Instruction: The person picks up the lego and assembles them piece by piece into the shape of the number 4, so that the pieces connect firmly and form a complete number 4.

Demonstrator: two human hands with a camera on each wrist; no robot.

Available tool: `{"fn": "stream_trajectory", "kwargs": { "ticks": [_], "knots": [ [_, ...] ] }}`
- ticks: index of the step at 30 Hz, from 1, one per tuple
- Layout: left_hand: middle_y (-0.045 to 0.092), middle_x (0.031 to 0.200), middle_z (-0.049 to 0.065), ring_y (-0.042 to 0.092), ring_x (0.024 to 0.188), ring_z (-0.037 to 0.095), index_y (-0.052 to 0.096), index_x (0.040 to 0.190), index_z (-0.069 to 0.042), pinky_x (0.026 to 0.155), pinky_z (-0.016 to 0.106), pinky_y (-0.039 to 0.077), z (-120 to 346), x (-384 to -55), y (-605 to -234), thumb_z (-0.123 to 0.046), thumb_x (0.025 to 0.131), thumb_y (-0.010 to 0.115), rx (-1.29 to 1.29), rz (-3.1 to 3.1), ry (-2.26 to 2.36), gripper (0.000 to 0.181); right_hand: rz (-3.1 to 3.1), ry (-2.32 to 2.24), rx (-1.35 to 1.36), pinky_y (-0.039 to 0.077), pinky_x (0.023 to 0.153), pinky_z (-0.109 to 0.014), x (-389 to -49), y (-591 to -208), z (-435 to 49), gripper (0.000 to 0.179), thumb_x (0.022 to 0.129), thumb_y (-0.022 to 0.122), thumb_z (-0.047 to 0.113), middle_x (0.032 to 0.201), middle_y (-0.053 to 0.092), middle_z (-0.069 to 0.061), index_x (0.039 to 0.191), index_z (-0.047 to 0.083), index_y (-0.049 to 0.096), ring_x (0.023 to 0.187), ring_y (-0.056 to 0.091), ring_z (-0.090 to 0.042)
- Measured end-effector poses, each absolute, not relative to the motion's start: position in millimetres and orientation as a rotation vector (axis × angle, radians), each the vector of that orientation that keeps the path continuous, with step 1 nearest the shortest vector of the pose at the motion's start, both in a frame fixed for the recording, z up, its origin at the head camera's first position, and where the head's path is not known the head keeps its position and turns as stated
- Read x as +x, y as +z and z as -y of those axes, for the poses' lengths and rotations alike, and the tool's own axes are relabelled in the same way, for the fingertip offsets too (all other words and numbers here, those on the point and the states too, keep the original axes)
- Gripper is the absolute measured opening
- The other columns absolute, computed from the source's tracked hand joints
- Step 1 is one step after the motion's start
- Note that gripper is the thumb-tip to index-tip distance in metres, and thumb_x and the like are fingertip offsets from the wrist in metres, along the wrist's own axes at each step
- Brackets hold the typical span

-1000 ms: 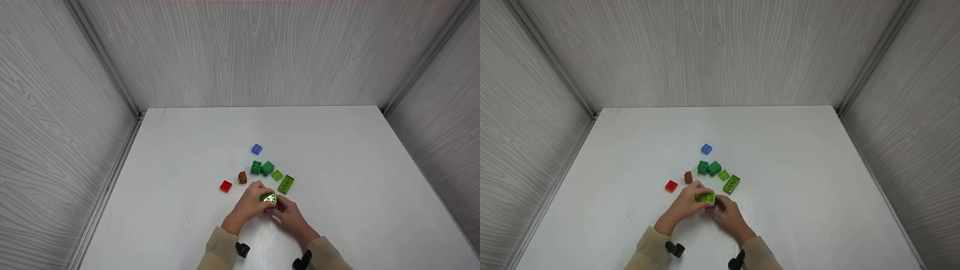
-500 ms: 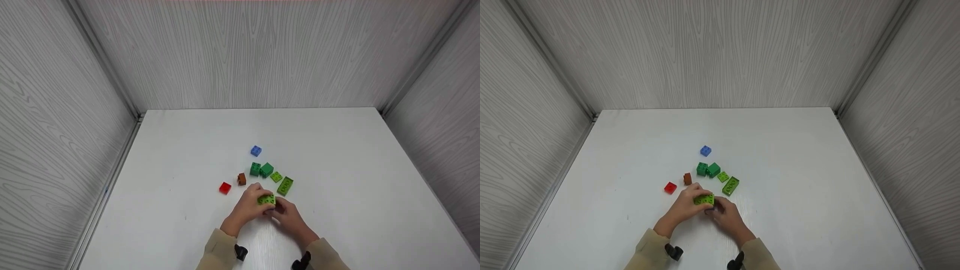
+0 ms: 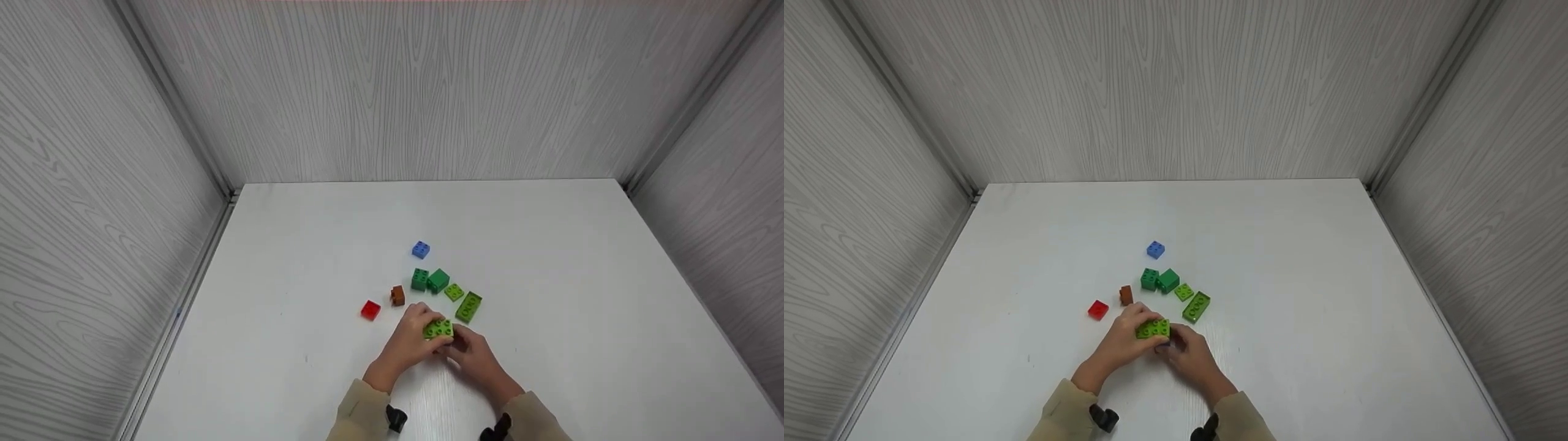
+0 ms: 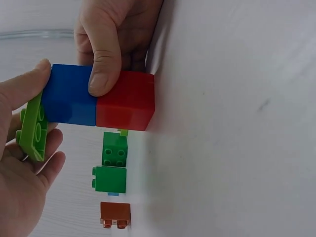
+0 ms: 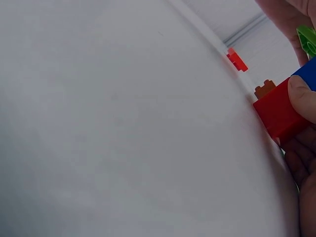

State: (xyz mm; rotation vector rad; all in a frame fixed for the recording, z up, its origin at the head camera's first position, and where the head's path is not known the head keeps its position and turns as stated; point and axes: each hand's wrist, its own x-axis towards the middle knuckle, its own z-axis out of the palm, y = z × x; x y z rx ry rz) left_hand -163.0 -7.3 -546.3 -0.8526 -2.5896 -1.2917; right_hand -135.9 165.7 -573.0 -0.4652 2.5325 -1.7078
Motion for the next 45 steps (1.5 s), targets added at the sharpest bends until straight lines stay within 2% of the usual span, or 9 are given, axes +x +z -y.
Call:
{"fn": "stream_trajectory", "kwargs": {
  "ticks": [10, 15, 23, 30, 37, 45],
  "knots": [
    [0.056, 0.1, -0.004, 0.05, 0.093, 0.011, 0.069, 0.106, -0.012, 0.081, 0.025, 0.046, 6, -167, -547, -0.036, 0.081, 0.071, -0.777, 2.601, -1.538, 0.035, -2.489, -1.778, -0.462, 0.048, 0.086, -0.028, -149, -608, -172, 0.049, 0.085, 0.067, 0.033, 0.119, 0.06, -0.005, 0.127, 0.011, 0.054, 0.107, 0.057, -0.017],
    [0.055, 0.097, -0.004, 0.05, 0.092, 0.009, 0.07, 0.105, -0.01, 0.082, 0.023, 0.046, 2, -169, -547, -0.036, 0.082, 0.07, -0.823, 2.572, -1.505, 0.035, -2.56, -1.76, -0.479, 0.048, 0.086, -0.029, -150, -610, -173, 0.044, 0.085, 0.068, 0.027, 0.118, 0.06, -0.003, 0.125, 0.012, 0.056, 0.107, 0.057, -0.016],
    [0.053, 0.09, -0.003, 0.05, 0.085, 0.009, 0.07, 0.102, -0.009, 0.074, 0.021, 0.047, 5, -168, -550, -0.033, 0.081, 0.072, -0.882, 2.557, -1.448, 0.032, -2.533, -1.749, -0.488, 0.048, 0.086, -0.03, -139, -586, -166, 0.04, 0.086, 0.067, 0.015, 0.116, 0.06, -0.01, 0.122, 0.001, 0.056, 0.105, 0.057, -0.02],
    [0.051, 0.09, -0.003, 0.049, 0.083, 0.009, 0.07, 0.102, -0.011, 0.073, 0.02, 0.047, 5, -172, -548, -0.037, 0.082, 0.07, -0.905, 2.594, -1.416, 0.033, -2.531, -1.737, -0.484, 0.048, 0.087, -0.032, -137, -574, -166, 0.04, 0.086, 0.067, 0.014, 0.117, 0.06, -0.01, 0.122, 0.001, 0.056, 0.105, 0.057, -0.019],
    [0.052, 0.094, -0.005, 0.051, 0.089, 0.008, 0.069, 0.104, -0.014, 0.079, 0.021, 0.048, 5, -170, -552, -0.037, 0.081, 0.071, -0.811, 2.61, -1.582, 0.033, -2.494, -1.775, -0.506, 0.046, 0.089, -0.029, -137, -576, -166, 0.041, 0.087, 0.066, 0.013, 0.121, 0.059, -0.011, 0.124, 0.002, 0.054, 0.11, 0.055, -0.021],
    [0.056, 0.098, -0.008, 0.053, 0.091, 0.012, 0.068, 0.106, -0.019, 0.077, 0.025, 0.048, 2, -166, -559, -0.039, 0.078, 0.073, -0.625, 2.606, -1.773, 0.035, -2.494, -1.698, -0.449, 0.044, 0.092, -0.03, -135, -571, -167, 0.045, 0.088, 0.066, 0.021, 0.123, 0.057, -0.008, 0.127, 0.005, 0.053, 0.112, 0.054, -0.018]
  ]
}}
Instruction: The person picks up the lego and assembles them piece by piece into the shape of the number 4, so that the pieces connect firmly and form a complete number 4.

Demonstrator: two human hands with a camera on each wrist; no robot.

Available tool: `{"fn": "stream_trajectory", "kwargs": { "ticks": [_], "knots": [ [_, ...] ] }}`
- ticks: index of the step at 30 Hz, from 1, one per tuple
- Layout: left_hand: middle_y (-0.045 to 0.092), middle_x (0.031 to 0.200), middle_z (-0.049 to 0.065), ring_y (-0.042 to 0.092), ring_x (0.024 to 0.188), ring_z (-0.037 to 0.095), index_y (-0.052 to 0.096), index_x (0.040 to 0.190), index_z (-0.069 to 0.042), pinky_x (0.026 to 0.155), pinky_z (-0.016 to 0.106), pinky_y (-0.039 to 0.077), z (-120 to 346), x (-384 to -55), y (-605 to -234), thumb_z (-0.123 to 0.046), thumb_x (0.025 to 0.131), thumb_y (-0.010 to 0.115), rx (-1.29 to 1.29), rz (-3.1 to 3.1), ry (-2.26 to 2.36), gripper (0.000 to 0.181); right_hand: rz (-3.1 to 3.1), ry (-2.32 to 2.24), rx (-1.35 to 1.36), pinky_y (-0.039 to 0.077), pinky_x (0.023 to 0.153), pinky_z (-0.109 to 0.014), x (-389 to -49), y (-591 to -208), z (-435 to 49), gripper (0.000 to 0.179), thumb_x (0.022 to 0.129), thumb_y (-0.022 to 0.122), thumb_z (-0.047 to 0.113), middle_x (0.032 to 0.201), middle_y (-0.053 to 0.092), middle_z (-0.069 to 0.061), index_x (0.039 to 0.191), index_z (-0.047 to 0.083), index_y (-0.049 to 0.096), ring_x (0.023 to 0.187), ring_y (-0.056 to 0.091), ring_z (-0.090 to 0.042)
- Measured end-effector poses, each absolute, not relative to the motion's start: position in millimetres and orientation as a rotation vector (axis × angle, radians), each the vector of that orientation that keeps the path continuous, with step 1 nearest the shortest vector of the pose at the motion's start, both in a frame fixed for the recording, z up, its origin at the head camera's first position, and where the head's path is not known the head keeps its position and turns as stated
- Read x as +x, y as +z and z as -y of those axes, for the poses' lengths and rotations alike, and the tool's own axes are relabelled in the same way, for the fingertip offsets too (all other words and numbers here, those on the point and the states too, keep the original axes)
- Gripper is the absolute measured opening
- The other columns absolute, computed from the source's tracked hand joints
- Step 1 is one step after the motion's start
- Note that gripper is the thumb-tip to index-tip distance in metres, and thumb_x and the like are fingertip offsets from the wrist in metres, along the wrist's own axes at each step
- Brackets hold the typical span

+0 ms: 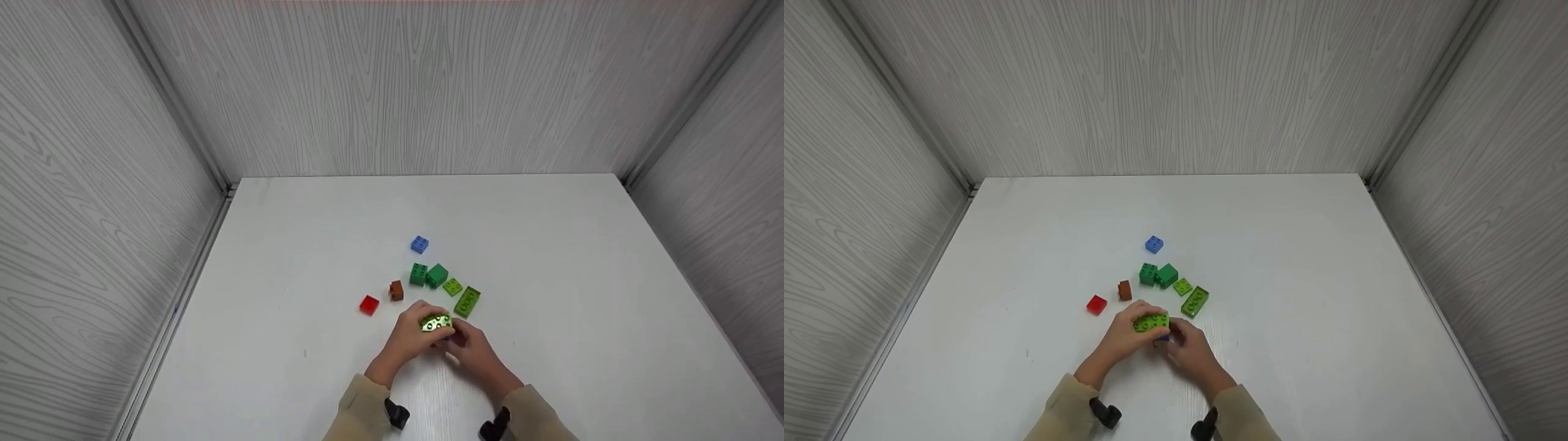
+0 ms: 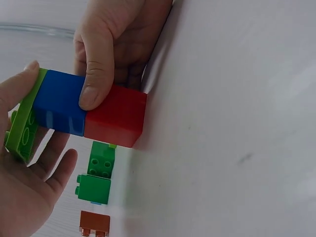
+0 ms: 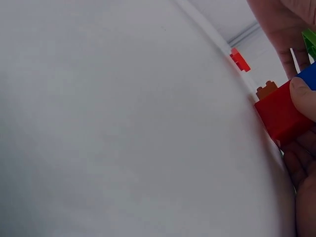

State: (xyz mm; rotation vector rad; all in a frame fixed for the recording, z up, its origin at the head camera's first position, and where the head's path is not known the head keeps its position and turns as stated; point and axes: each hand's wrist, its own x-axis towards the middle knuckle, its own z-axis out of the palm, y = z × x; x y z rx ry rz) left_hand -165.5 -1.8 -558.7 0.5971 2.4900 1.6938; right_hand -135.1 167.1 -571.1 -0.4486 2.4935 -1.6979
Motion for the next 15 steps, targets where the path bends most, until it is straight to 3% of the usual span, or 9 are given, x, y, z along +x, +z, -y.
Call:
{"fn": "stream_trajectory", "kwargs": {
  "ticks": [9, 15],
  "knots": [
    [0.058, 0.1, -0.008, 0.054, 0.092, 0.01, 0.069, 0.105, -0.017, 0.078, 0.028, 0.049, 1, -165, -558, -0.033, 0.079, 0.074, 0.669, -2.478, 1.77, 0.032, -2.477, -1.756, -0.528, 0.045, 0.091, -0.039, -138, -561, -167, 0.046, 0.089, 0.064, 0.019, 0.123, 0.055, -0.013, 0.129, 0.0, 0.05, 0.113, 0.053, -0.025],
    [0.056, 0.101, -0.008, 0.052, 0.092, 0.009, 0.069, 0.106, -0.02, 0.079, 0.027, 0.047, 0, -166, -556, -0.035, 0.078, 0.074, 0.678, -2.516, 1.714, 0.032, -2.567, -1.762, -0.611, 0.044, 0.091, -0.044, -138, -558, -167, 0.04, 0.089, 0.063, 0.015, 0.12, 0.058, -0.012, 0.125, 0.0, 0.053, 0.11, 0.054, -0.022]
  ]
}}
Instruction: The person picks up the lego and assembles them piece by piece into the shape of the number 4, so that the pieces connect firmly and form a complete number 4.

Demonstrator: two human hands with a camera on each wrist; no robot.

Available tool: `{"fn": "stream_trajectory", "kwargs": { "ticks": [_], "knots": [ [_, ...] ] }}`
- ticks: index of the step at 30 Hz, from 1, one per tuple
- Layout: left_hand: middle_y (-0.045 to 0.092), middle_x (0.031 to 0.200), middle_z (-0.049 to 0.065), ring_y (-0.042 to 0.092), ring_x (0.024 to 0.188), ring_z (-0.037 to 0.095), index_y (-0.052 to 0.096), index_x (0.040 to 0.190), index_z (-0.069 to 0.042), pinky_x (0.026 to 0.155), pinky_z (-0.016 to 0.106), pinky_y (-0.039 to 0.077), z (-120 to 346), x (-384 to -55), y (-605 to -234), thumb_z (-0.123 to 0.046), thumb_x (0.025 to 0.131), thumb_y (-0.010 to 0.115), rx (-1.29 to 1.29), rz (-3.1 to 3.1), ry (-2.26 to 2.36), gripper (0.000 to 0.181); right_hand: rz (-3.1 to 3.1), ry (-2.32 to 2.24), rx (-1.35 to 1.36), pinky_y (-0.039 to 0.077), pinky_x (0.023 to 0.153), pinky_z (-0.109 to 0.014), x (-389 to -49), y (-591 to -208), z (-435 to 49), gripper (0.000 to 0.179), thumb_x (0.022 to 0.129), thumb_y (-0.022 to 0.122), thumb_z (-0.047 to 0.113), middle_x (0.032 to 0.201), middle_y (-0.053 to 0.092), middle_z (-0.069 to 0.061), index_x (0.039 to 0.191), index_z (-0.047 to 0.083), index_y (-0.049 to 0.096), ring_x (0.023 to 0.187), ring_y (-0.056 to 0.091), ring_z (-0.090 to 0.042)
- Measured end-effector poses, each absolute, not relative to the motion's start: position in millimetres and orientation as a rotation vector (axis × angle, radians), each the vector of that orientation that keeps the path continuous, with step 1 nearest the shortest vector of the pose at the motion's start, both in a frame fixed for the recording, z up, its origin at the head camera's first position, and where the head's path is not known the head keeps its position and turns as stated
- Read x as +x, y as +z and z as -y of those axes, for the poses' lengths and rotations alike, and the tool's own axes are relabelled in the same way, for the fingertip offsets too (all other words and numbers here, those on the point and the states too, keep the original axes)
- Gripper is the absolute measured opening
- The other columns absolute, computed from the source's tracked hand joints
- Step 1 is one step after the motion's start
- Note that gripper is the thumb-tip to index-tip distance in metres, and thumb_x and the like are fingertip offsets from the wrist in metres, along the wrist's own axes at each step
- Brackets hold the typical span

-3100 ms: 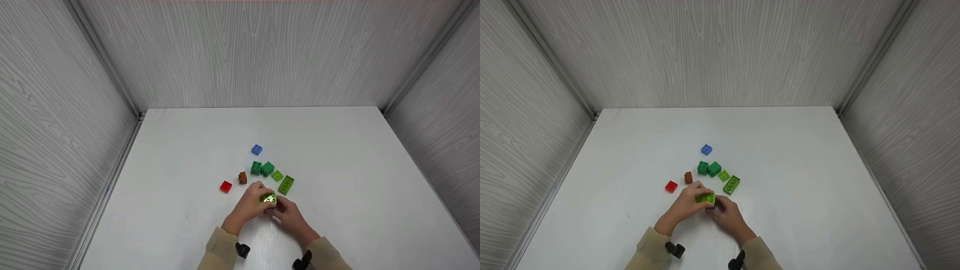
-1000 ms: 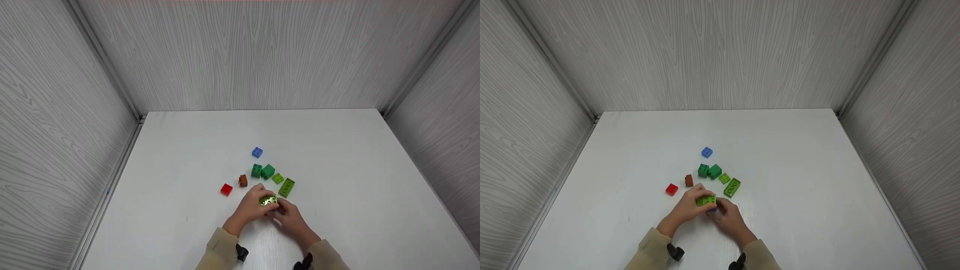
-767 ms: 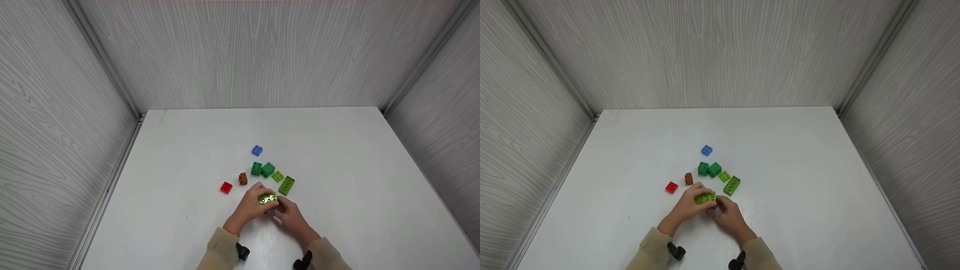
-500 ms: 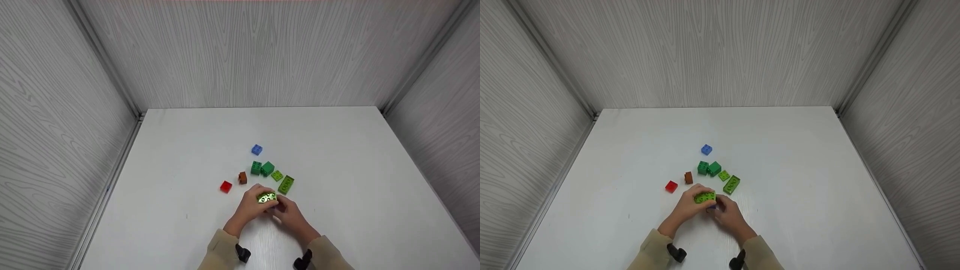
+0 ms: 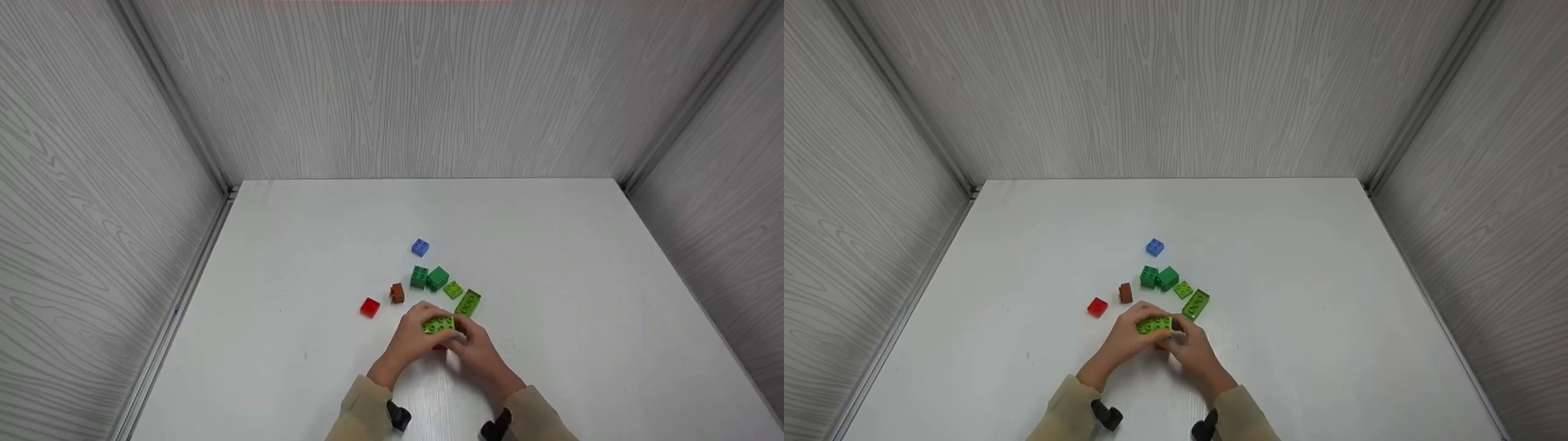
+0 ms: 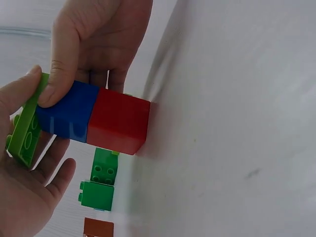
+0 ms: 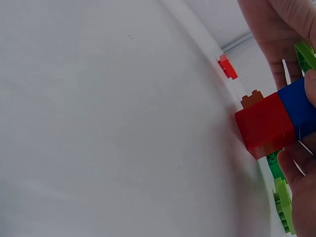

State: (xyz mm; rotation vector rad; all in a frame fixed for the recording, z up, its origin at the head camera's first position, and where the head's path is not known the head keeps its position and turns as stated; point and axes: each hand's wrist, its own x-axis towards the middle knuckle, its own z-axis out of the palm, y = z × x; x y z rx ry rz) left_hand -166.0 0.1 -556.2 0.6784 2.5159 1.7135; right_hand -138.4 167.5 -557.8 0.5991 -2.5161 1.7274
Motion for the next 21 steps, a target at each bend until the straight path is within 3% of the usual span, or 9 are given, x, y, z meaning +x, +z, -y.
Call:
{"fn": "stream_trajectory", "kwargs": {
  "ticks": [5, 11, 21],
  "knots": [
    [0.056, 0.103, -0.009, 0.053, 0.095, 0.009, 0.068, 0.107, -0.022, 0.082, 0.028, 0.047, 1, -168, -554, -0.042, 0.08, 0.071, 0.686, -2.491, 1.651, 0.034, 2.554, 1.732, 0.551, 0.044, 0.092, -0.041, -137, -557, -169, 0.039, 0.089, 0.063, 0.016, 0.12, 0.058, -0.011, 0.124, 0.001, 0.054, 0.111, 0.053, -0.023],
    [0.06, 0.105, -0.009, 0.055, 0.097, 0.009, 0.067, 0.11, -0.017, 0.085, 0.03, 0.048, 6, -175, -546, -0.04, 0.088, 0.063, 0.64, -2.364, 1.714, 0.033, 2.599, 1.802, 0.471, 0.041, 0.095, -0.045, -135, -556, -170, 0.044, 0.089, 0.064, 0.016, 0.124, 0.056, -0.01, 0.129, 0.004, 0.051, 0.114, 0.052, -0.025],
    [0.064, 0.102, -0.005, 0.057, 0.094, 0.012, 0.065, 0.113, -0.006, 0.082, 0.027, 0.048, 8, -203, -566, -0.034, 0.09, 0.061, 0.403, -2.265, 1.912, 0.036, 2.596, 1.827, 0.401, 0.041, 0.094, -0.047, -131, -558, -172, 0.043, 0.087, 0.065, 0.008, 0.113, 0.06, -0.01, 0.125, -0.007, 0.051, 0.11, 0.054, -0.028]
  ]
}}
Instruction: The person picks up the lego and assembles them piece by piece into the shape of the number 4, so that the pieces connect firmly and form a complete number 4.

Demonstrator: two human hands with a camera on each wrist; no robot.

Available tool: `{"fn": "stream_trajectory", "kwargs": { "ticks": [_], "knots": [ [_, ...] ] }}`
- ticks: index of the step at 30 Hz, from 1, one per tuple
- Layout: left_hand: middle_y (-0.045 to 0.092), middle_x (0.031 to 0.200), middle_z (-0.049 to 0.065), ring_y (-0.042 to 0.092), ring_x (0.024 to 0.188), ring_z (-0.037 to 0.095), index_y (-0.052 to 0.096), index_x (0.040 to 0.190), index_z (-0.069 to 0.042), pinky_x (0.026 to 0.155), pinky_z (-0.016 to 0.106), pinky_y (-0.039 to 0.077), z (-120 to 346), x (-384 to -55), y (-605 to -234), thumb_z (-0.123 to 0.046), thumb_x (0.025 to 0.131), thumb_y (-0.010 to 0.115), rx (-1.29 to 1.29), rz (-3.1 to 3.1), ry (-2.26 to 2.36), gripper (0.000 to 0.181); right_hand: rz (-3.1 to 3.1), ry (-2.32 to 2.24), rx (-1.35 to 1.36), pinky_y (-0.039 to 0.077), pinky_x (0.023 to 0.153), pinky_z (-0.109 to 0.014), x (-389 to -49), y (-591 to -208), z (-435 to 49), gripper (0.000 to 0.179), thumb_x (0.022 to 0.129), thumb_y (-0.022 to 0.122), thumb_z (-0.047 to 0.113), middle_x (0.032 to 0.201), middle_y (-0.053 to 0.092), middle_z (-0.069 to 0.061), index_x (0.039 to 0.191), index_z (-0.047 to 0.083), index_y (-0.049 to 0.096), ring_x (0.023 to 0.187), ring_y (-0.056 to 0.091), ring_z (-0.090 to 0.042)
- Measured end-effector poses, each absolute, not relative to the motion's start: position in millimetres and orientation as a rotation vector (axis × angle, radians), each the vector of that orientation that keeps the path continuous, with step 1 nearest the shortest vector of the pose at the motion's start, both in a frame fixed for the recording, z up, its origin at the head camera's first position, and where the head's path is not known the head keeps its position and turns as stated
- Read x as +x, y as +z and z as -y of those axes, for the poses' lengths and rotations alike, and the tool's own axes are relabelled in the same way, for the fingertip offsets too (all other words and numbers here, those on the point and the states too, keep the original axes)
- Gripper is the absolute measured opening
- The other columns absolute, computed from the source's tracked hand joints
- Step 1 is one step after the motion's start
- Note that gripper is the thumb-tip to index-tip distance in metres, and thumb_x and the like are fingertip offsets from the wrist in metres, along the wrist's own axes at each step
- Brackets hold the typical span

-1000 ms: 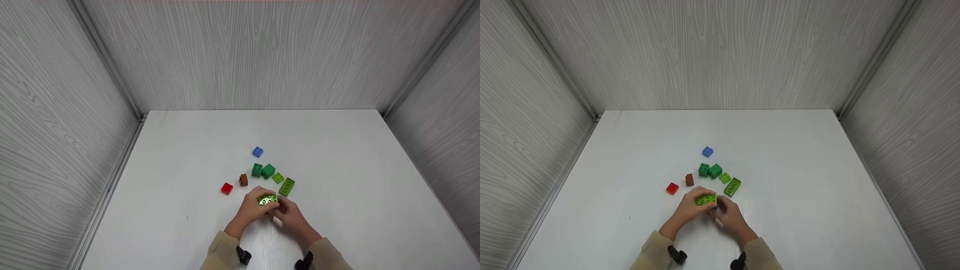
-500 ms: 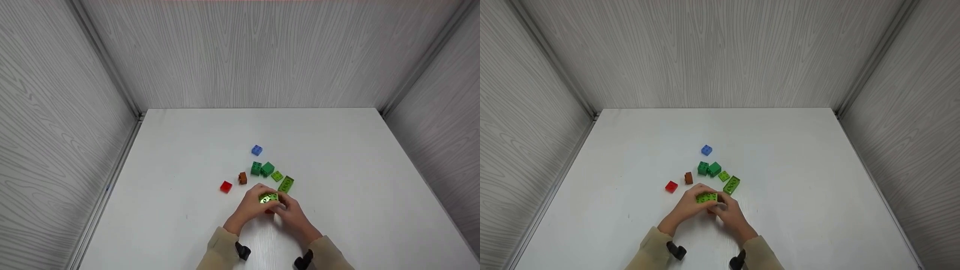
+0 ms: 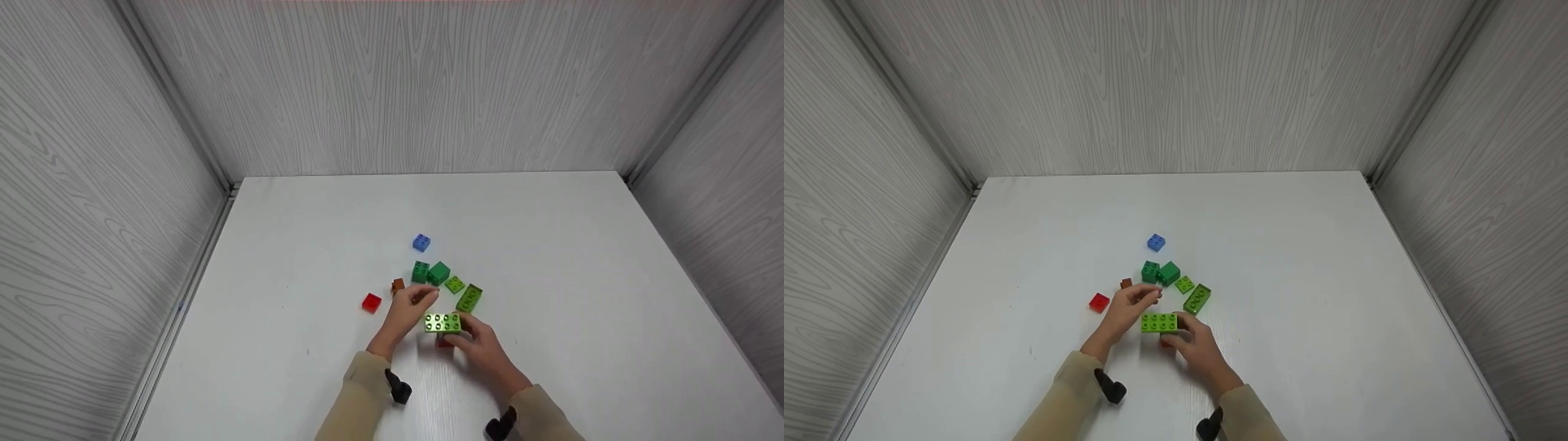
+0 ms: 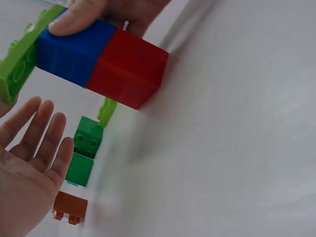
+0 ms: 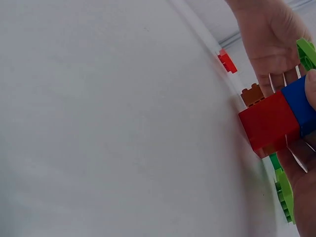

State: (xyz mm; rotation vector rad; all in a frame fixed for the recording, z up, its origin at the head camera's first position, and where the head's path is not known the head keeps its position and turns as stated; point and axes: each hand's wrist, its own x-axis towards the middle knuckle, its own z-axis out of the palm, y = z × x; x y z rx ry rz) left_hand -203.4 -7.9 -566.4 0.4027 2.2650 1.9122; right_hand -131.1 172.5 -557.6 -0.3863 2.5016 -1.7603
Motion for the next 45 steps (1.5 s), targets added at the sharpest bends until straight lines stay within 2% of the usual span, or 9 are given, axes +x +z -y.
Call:
{"fn": "stream_trajectory", "kwargs": {
  "ticks": [9, 16, 19, 23, 28, 32, 36, 39, 45],
  "knots": [
    [0.064, 0.099, -0.003, 0.058, 0.089, 0.011, 0.065, 0.11, -0.002, 0.079, 0.027, 0.049, -4, -219, -583, -0.026, 0.089, 0.064, 0.535, -2.371, 1.819, 0.033, -2.507, -1.755, -0.409, 0.041, 0.094, -0.048, -128, -555, -174, 0.043, 0.087, 0.065, 0.009, 0.113, 0.06, -0.01, 0.125, -0.006, 0.051, 0.11, 0.054, -0.028],
    [0.062, 0.104, 0.007, 0.058, 0.096, 0.02, 0.066, 0.107, -0.003, 0.081, 0.027, 0.048, -16, -227, -589, -0.022, 0.084, 0.07, 0.629, -2.463, 1.689, 0.031, -2.489, -1.762, -0.497, 0.045, 0.091, -0.035, -124, -557, -175, 0.036, 0.087, 0.065, 0.009, 0.112, 0.06, -0.008, 0.12, -0.001, 0.055, 0.108, 0.055, -0.02],
    [0.061, 0.104, 0.007, 0.057, 0.098, 0.02, 0.065, 0.108, -0.004, 0.083, 0.027, 0.047, -24, -231, -589, -0.022, 0.081, 0.073, 0.657, -2.518, 1.571, 0.034, -2.483, -1.774, -0.528, 0.045, 0.091, -0.033, -123, -558, -176, 0.036, 0.087, 0.065, 0.01, 0.113, 0.06, -0.01, 0.119, -0.001, 0.055, 0.107, 0.055, -0.018],
    [0.059, 0.103, 0.001, 0.053, 0.095, 0.015, 0.065, 0.109, -0.008, 0.083, 0.027, 0.045, -35, -233, -586, -0.031, 0.078, 0.076, 0.635, -2.609, 1.333, 0.04, -2.49, -1.782, -0.533, 0.045, 0.091, -0.034, -123, -558, -176, 0.035, 0.087, 0.065, 0.01, 0.114, 0.06, -0.011, 0.119, -0.001, 0.055, 0.107, 0.055, -0.017],
    [0.056, 0.103, -0.002, 0.048, 0.097, 0.014, 0.065, 0.109, -0.013, 0.09, 0.031, 0.041, -46, -231, -585, -0.046, 0.073, 0.076, 0.6, -2.721, 1.078, 0.05, -2.504, -1.767, -0.535, 0.045, 0.092, -0.034, -122, -559, -176, 0.037, 0.087, 0.065, 0.01, 0.115, 0.06, -0.012, 0.12, -0.002, 0.055, 0.109, 0.054, -0.016],
    [0.053, 0.103, -0.001, 0.046, 0.094, 0.015, 0.065, 0.109, -0.014, 0.085, 0.03, 0.042, -51, -231, -587, -0.054, 0.07, 0.074, 0.606, -2.826, 0.912, 0.057, -2.5, -1.768, -0.545, 0.044, 0.093, -0.033, -121, -559, -175, 0.037, 0.087, 0.065, 0.01, 0.116, 0.059, -0.011, 0.121, -0.001, 0.055, 0.11, 0.054, -0.016],
    [0.051, 0.102, 0.0, 0.045, 0.091, 0.016, 0.064, 0.105, -0.015, 0.082, 0.03, 0.043, -55, -231, -588, -0.056, 0.071, 0.072, 0.629, -2.877, 0.818, 0.055, -2.495, -1.769, -0.545, 0.045, 0.092, -0.033, -120, -558, -176, 0.038, 0.087, 0.065, 0.011, 0.116, 0.059, -0.011, 0.121, -0.001, 0.055, 0.11, 0.054, -0.017],
    [0.052, 0.102, 0.0, 0.046, 0.093, 0.016, 0.063, 0.105, -0.015, 0.085, 0.031, 0.043, -55, -230, -588, -0.053, 0.073, 0.072, 0.616, -2.882, 0.813, 0.05, -2.49, -1.763, -0.541, 0.045, 0.092, -0.032, -119, -556, -176, 0.038, 0.087, 0.066, 0.012, 0.116, 0.06, -0.01, 0.121, 0.0, 0.055, 0.109, 0.055, -0.016],
    [0.054, 0.106, 0.002, 0.049, 0.101, 0.019, 0.062, 0.109, -0.013, 0.099, 0.037, 0.037, -53, -231, -585, -0.047, 0.077, 0.071, 0.602, -2.887, 0.837, 0.048, -2.505, -1.763, -0.568, 0.045, 0.091, -0.032, -121, -556, -175, 0.038, 0.087, 0.066, 0.011, 0.115, 0.06, -0.01, 0.121, 0.0, 0.055, 0.108, 0.055, -0.016]
  ]
}}
